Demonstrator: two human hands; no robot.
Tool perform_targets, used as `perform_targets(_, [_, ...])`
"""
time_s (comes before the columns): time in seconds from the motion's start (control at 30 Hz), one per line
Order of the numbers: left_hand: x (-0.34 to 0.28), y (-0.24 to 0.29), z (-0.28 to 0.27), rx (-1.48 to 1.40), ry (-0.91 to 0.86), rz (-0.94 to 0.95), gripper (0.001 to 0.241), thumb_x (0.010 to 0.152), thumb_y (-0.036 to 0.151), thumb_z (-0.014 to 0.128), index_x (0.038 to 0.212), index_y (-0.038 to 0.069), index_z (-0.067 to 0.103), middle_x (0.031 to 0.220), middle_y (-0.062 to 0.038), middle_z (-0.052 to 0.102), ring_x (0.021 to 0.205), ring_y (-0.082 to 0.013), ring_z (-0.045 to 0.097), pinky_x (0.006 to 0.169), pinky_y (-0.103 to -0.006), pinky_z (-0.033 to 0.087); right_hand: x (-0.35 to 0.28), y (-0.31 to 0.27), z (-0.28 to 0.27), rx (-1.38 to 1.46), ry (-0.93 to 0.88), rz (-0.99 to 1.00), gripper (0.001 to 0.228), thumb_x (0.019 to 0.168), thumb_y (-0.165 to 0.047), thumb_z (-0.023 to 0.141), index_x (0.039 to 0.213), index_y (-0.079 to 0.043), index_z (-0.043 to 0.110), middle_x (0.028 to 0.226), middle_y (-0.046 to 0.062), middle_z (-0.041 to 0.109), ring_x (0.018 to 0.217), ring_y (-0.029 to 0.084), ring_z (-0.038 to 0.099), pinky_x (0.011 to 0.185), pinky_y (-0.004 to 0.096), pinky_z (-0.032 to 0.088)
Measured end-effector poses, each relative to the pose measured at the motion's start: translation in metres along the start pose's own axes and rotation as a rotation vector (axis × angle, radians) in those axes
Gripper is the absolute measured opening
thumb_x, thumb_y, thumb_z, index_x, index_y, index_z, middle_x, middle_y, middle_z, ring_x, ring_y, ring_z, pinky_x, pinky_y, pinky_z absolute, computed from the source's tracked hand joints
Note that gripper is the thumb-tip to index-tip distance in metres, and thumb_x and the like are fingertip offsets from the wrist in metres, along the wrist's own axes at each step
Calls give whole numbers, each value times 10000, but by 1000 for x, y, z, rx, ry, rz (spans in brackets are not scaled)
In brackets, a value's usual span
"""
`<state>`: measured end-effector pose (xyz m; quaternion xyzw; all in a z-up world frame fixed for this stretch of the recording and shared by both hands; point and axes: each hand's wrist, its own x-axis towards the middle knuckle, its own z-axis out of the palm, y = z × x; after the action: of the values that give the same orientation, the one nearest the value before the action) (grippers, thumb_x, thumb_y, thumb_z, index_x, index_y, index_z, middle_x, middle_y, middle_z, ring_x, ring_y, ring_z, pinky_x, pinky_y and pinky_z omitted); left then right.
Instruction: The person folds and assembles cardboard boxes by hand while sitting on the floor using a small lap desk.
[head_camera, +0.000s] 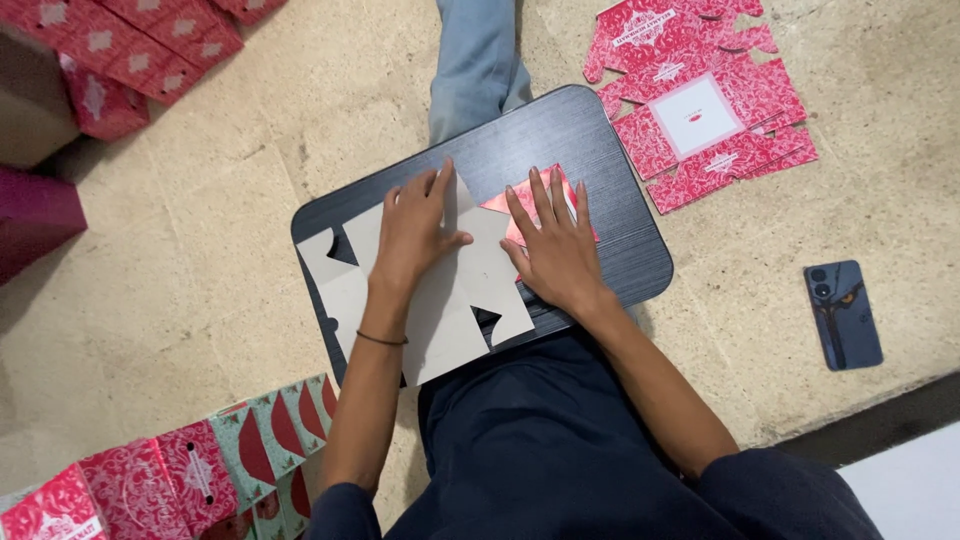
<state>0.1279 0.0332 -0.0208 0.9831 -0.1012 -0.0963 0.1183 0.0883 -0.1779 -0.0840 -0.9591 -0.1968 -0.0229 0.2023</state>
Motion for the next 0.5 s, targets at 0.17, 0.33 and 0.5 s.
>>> perform_targets(0.17, [-28, 9, 28, 87, 335, 60, 858, 826, 226, 854, 1552, 116, 411, 1232, -167, 640, 1214, -300, 594, 1150, -549, 320, 2, -2, 4, 11, 8, 34, 644, 1051, -488, 454, 1602, -160, 389, 1686, 247, 234, 1578, 449, 89, 1210, 671, -22])
perform_targets(0.33, [-52, 0, 73, 130, 413, 188, 440, 906, 308, 641, 1330, 189, 658, 1253, -78, 613, 1230, -247, 581, 1075, -495, 399, 3, -12, -2, 17, 25, 38, 636, 1036, -424, 484, 1579, -97, 426, 1667, 291, 250, 1566, 482, 105, 1198, 698, -13])
perform_targets(0.5, [-66, 21, 45, 19, 65, 111, 604, 1059, 459, 423, 1544, 100, 459, 1600, -246, 390, 1525, -383, 307, 1236, -578, 162, 10, -23, -12, 13, -109, 119, 637, 1057, -434, 373, 1557, -41, 421, 1657, 331, 218, 1550, 531, 72, 1154, 753, -8])
